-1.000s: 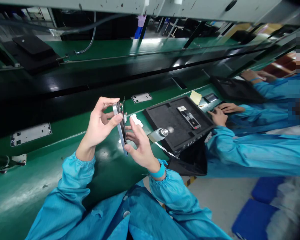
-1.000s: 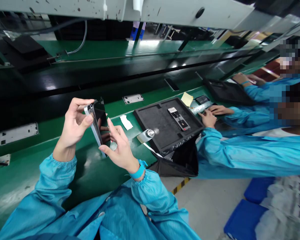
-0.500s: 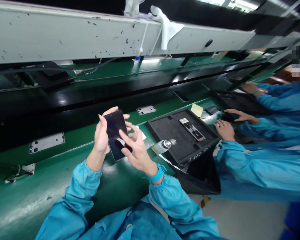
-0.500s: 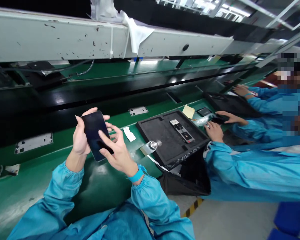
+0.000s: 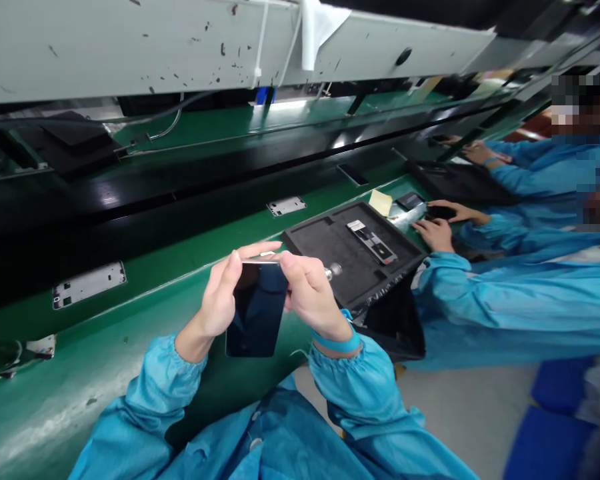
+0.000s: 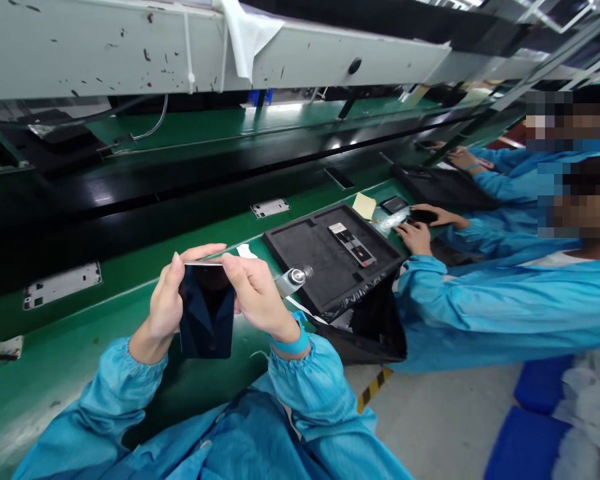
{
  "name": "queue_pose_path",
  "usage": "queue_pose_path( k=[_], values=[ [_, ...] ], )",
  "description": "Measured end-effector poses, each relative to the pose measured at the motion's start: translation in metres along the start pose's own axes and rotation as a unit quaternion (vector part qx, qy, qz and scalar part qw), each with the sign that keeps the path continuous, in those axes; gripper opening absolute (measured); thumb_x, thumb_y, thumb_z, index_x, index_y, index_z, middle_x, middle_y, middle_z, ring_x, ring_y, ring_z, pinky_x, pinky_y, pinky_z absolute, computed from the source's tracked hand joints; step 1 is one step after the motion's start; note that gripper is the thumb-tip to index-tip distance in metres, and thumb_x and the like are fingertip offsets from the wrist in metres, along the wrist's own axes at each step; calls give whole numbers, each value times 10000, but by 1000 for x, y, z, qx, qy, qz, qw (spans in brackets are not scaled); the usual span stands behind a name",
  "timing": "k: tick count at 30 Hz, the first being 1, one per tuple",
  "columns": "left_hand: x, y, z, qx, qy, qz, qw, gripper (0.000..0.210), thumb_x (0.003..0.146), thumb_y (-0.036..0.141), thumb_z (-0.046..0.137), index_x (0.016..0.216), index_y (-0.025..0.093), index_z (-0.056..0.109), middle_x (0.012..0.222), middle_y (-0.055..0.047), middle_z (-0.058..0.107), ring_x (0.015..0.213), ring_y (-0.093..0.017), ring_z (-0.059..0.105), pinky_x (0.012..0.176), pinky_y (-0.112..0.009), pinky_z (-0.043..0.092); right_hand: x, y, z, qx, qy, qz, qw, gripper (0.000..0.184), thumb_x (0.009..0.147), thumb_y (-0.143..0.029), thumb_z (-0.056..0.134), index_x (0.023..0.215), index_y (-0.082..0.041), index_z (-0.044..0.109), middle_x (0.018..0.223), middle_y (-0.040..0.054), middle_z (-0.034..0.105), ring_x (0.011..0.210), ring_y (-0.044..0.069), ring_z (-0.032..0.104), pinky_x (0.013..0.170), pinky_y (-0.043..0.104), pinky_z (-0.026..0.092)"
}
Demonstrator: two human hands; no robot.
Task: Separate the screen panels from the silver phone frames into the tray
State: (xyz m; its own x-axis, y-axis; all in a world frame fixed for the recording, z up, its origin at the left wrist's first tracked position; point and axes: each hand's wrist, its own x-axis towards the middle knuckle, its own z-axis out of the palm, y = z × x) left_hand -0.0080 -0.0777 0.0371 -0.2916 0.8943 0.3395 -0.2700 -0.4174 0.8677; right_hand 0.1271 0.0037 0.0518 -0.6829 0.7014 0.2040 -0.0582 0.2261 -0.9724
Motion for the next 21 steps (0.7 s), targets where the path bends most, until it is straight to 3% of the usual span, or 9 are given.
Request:
queue_pose_path(
  k=[3, 6, 9, 11, 14, 16, 19, 21],
  values=[
    [-4, 0, 1, 47, 9, 31, 998, 496, 1118, 579, 453, 1261, 291, 831, 1198, -68, 838, 1255, -293, 746, 1135, -444, 547, -1, -15, 2, -30, -12, -16, 999, 738, 965, -852, 529, 614, -208, 611, 428, -40, 467, 353, 105, 417, 361, 254, 266],
    [0, -6, -1, 101, 22, 81, 991, 450, 1102, 564, 518, 1182, 268, 847, 1199, -81, 833, 1194, -278, 763, 1098, -414, 562, 9, -19, 8, -59, 31, -39, 997, 751, 904, -838, 642, 520, -213, 482, 456, -53, 367, 431, 83, 330, 428, 264, 248],
    [8, -13, -5, 130, 41, 99, 986, 481, 1053, 629, 584, 1055, 229, 851, 1109, -102, 838, 1093, -284, 783, 1027, -406, 589, 20, -8, 12, -49, 62, -48, 996, 776, 825, -894, 675, 503, -224, 455, 480, -49, 351, 486, 97, 332, 462, 269, 293],
    [11, -15, -6, 129, 58, 84, 986, 519, 1031, 673, 590, 1024, 223, 848, 1066, -100, 837, 1050, -283, 786, 994, -408, 600, 23, 3, 10, -17, 30, -28, 999, 796, 838, -948, 587, 505, -233, 481, 450, -40, 392, 460, 113, 375, 447, 273, 336],
    [11, -14, -4, 71, 72, 25, 995, 588, 1013, 738, 561, 986, 222, 842, 1033, -94, 836, 999, -279, 797, 944, -413, 628, 24, 20, 1, 11, -19, 23, 999, 826, 902, -947, 485, 475, -241, 441, 382, -33, 409, 366, 107, 379, 391, 264, 323],
    [11, -13, -3, 20, 68, -20, 997, 652, 983, 794, 552, 949, 203, 826, 995, -103, 832, 950, -282, 810, 878, -407, 656, 22, 28, -3, 18, -10, 30, 999, 807, 923, -915, 511, 491, -236, 446, 379, -46, 396, 353, 97, 375, 386, 251, 326],
    [17, -7, -10, -57, 115, -50, 991, 685, 949, 837, 560, 1073, 199, 775, 928, -90, 824, 802, -250, 814, 739, -372, 676, 13, 35, 0, 54, -26, 14, 998, 727, 945, -884, 527, 683, -213, 626, 526, -45, 490, 486, 118, 497, 493, 247, 471],
    [22, -1, -22, -113, 177, -46, 977, 617, 979, 786, 574, 1208, 226, 696, 896, -61, 822, 720, -218, 803, 679, -342, 671, 3, 38, 6, 42, -92, 15, 995, 686, 988, -847, 500, 833, -210, 701, 674, -9, 597, 617, 148, 590, 609, 283, 557]
  ],
)
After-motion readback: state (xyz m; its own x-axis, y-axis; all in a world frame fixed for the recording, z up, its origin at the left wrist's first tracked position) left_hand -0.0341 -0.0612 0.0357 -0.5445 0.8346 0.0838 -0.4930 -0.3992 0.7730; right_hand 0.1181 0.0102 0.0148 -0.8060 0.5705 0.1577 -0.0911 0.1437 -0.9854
